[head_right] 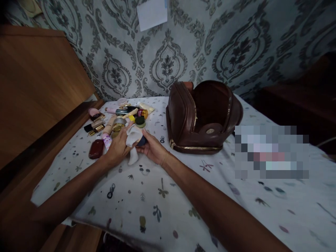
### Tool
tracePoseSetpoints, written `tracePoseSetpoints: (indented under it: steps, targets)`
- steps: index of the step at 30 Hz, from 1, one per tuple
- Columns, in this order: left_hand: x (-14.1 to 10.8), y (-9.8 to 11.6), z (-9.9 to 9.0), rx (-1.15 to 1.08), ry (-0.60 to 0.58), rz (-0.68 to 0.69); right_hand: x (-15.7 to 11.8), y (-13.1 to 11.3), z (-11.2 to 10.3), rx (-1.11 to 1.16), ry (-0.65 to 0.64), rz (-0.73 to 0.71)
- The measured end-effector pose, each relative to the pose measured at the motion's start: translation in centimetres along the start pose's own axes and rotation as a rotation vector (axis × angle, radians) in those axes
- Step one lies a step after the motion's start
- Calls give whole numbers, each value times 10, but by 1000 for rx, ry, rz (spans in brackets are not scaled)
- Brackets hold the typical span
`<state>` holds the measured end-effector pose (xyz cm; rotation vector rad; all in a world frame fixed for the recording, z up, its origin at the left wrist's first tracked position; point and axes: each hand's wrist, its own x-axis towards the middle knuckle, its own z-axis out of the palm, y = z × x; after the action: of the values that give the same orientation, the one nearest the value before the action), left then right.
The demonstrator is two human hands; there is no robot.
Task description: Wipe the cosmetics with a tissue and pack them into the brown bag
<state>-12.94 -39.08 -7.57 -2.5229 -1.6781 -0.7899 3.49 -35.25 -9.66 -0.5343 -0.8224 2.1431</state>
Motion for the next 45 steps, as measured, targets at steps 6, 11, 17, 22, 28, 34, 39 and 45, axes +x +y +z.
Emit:
tracePoseSetpoints:
  steps: [6, 11, 17, 22, 28, 34, 39, 45]
  targets:
    - [6, 1, -20, 332, -119, -103, -3, 0, -2, -29, -31, -23]
    - [8, 8, -27, 397, -136, -140, -4, -1, -2, -50, 8, -120]
    - [9, 7, -25, 346, -122, -219, -5, 1, 0, -142, 81, -242]
    - [9, -4, -22, 55, 36, -212, -9, 2, 3, -273, 22, -274]
    - [9, -4, -18, -411, 87, -305, -15, -1, 7, -195, -123, -126]
    - [9, -3, -8, -660, 55, -324, -13, 0, 8, -188, -40, -179]
    - [7, -2, 0, -640, 36, -190, -6, 7, 2, -501, 118, -411]
    - [8, 1, 2, -748, 53, -190, -10, 11, 2, -924, 157, -635]
